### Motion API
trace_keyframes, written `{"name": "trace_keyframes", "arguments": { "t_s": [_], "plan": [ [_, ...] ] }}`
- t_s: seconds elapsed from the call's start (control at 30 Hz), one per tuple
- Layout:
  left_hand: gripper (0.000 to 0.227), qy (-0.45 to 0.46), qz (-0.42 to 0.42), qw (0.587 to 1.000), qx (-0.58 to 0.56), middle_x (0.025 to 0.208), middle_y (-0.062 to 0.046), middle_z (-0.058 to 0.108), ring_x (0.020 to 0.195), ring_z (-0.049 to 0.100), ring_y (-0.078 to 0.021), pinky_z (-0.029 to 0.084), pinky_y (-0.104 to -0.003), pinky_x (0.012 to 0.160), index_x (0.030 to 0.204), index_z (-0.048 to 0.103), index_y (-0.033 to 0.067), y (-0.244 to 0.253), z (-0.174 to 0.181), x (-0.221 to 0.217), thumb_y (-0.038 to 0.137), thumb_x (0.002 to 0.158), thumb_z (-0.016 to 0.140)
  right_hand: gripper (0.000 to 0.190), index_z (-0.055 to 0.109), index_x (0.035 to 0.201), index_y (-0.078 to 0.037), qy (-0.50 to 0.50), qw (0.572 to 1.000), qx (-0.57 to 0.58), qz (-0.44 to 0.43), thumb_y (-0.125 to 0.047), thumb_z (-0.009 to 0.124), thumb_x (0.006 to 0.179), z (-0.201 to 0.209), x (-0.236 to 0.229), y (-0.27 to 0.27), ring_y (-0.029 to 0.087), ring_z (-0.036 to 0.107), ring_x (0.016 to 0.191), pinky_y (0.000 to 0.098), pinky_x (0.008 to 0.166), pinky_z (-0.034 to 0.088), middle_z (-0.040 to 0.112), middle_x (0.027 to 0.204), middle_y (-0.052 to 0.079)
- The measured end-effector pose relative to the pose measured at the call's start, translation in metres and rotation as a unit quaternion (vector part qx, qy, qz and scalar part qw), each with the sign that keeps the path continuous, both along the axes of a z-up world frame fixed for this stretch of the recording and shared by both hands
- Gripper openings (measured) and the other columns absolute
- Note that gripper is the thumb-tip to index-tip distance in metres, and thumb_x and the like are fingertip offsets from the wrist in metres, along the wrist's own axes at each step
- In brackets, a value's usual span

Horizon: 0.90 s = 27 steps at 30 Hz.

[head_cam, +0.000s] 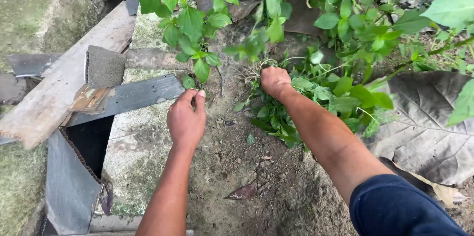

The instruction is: Uproot weeds and grass by hand from soil next to plants.

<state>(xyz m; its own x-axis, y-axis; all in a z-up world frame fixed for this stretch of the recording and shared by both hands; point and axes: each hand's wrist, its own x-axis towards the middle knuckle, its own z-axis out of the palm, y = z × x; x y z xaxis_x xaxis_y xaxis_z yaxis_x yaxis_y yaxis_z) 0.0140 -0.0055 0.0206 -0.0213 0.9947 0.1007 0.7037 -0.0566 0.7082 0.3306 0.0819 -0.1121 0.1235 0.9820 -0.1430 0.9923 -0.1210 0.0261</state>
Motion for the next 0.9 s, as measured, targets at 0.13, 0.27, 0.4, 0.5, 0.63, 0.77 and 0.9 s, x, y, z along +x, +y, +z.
{"name": "trace_keyframes", "arguments": {
  "t_s": [0.13,0.27,0.4,0.5,0.63,0.77,0.9],
  "plan": [
    [0.029,-0.022,-0.004,0.999,0.039,0.086,-0.014,0.074,0.076,0.07,-0.0367,0.053,-0.049,0.067,0.097,0.071,0.0102,0.002,-0.004,0.0,0.038,0.099,0.062,0.021,0.076,0.087,-0.005,0.018,0.996,-0.028,0.077,-0.014,0.058,0.086,0.023,-0.023,-0.063,0.036,0.074,0.083,0.047,0.076,0.06,0.074,0.089,0.021],
    [0.028,-0.02,-0.014,0.996,0.085,0.088,-0.015,0.074,0.076,0.07,-0.0394,0.052,-0.051,0.067,0.099,0.072,0.0105,0.014,-0.002,0.008,0.036,0.101,0.061,0.024,0.071,0.088,-0.007,-0.056,0.964,-0.201,0.162,-0.012,0.049,0.096,0.005,-0.051,-0.163,0.02,0.067,0.059,0.0378,0.052,0.059,0.07,0.076,0.012],
    [0.028,-0.043,-0.008,0.998,0.037,0.079,-0.014,0.074,0.074,0.07,-0.0389,0.053,-0.051,0.068,0.101,0.072,0.0132,0.011,0.014,0.013,0.038,0.1,0.059,0.021,0.068,0.1,-0.007,-0.054,0.947,-0.248,0.196,-0.019,0.05,0.098,0.058,-0.099,-0.192,0.019,0.064,0.06,0.0384,0.055,0.058,0.069,0.077,0.01],
    [0.028,-0.038,-0.012,0.997,0.059,0.079,-0.014,0.073,0.073,0.07,-0.0393,0.053,-0.051,0.066,0.101,0.072,0.0132,0.008,0.017,0.007,0.038,0.098,0.06,0.025,0.059,0.119,-0.005,-0.034,0.958,-0.187,0.215,-0.013,0.05,0.097,0.045,-0.096,-0.145,0.024,0.067,0.061,0.0406,0.053,0.061,0.069,0.08,0.014],
    [0.032,-0.02,-0.002,0.999,0.031,0.077,-0.015,0.072,0.073,0.07,-0.039,0.052,-0.051,0.067,0.096,0.07,0.0095,-0.003,0.026,-0.01,0.039,0.101,0.061,0.021,0.066,0.108,-0.007,-0.034,0.983,0.07,0.165,-0.011,0.058,0.089,0.001,-0.067,-0.031,0.035,0.072,0.086,0.0463,0.069,0.061,0.074,0.094,0.016],
    [0.031,-0.022,0.023,0.999,0.038,0.076,-0.016,0.072,0.071,0.069,-0.0388,0.051,-0.05,0.065,0.096,0.071,0.0091,-0.009,0.033,-0.023,0.038,0.1,0.063,0.021,0.072,0.102,-0.009,-0.025,0.994,0.095,0.041,-0.023,0.059,0.093,-0.032,-0.034,0.038,0.035,0.073,0.096,0.0452,0.079,0.06,0.076,0.102,0.015],
    [0.029,-0.044,0.021,0.996,0.073,0.078,-0.014,0.072,0.069,0.07,-0.0357,0.053,-0.047,0.065,0.097,0.072,0.0093,-0.014,0.03,-0.032,0.036,0.099,0.062,0.026,0.076,0.101,-0.011,-0.006,0.999,0.022,-0.024,-0.027,0.056,0.097,-0.034,-0.017,0.051,0.032,0.074,0.101,0.0439,0.086,0.059,0.076,0.108,0.015]
  ]
}}
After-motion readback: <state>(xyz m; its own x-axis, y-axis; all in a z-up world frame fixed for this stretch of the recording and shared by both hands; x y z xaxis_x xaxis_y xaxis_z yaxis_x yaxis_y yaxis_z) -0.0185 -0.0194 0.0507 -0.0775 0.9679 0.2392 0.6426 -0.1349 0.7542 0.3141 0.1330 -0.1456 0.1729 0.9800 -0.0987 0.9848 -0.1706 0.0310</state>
